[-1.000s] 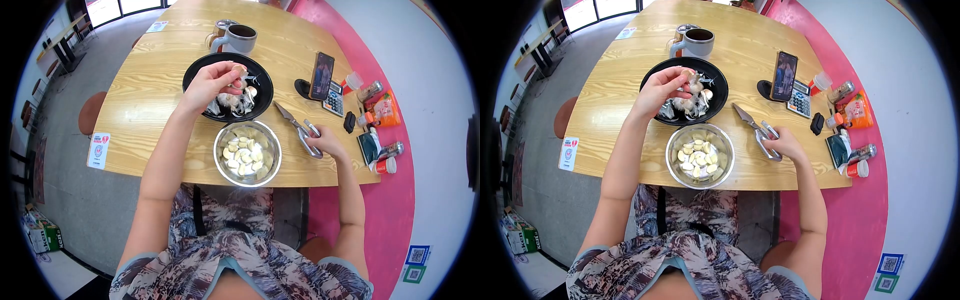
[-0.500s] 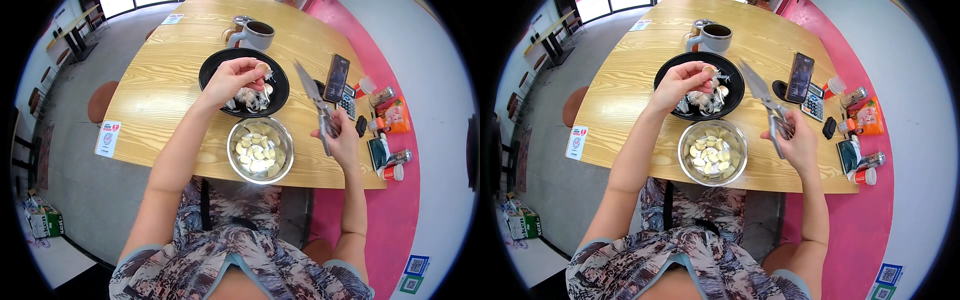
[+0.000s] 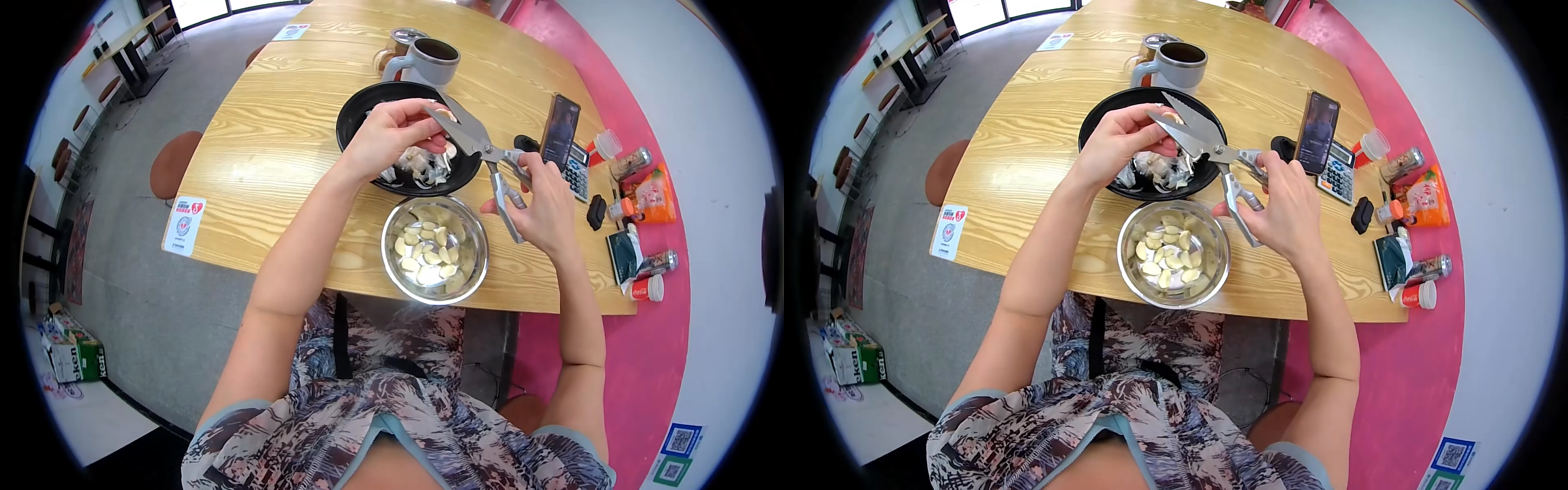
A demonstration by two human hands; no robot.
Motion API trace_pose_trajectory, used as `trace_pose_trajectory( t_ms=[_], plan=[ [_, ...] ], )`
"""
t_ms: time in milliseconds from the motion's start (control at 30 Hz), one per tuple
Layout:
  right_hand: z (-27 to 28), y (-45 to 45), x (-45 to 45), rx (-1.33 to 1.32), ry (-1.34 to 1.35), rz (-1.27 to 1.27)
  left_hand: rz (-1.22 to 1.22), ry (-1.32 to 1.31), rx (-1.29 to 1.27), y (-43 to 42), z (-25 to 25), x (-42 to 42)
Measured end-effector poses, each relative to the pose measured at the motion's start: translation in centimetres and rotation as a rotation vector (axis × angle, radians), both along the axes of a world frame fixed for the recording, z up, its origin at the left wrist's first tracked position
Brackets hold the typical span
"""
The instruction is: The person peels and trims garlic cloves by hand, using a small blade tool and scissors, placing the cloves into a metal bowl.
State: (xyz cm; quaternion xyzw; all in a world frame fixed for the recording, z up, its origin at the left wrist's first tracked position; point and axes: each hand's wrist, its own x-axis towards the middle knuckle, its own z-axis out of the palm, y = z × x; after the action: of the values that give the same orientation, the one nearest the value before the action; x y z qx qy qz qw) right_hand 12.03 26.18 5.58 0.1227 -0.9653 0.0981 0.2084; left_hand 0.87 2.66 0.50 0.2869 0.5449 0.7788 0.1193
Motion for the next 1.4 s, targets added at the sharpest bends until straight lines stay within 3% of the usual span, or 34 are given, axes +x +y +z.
trace_pose_trajectory(
  t_ms=[700, 1133, 1333, 1400],
  plan=[
    [1.0, 0.1, -1.1, 0.04, -0.162, 0.022, 0.066, -0.007, 0.045, 0.0, -0.2, 0.0],
    [0.9, 0.6, -1.5, 0.051, -0.106, 0.033, 0.04, -0.086, 0.124, 0.2, -0.4, -0.1],
    [0.7, 1.1, -1.8, -0.037, -0.158, 0.059, 0.065, -0.074, 0.078, 0.0, -0.4, -0.2],
    [1.4, 0.7, -1.6, -0.108, -0.35, 0.007, 0.047, -0.072, 0.07, -0.1, -0.4, -0.3]
  ],
)
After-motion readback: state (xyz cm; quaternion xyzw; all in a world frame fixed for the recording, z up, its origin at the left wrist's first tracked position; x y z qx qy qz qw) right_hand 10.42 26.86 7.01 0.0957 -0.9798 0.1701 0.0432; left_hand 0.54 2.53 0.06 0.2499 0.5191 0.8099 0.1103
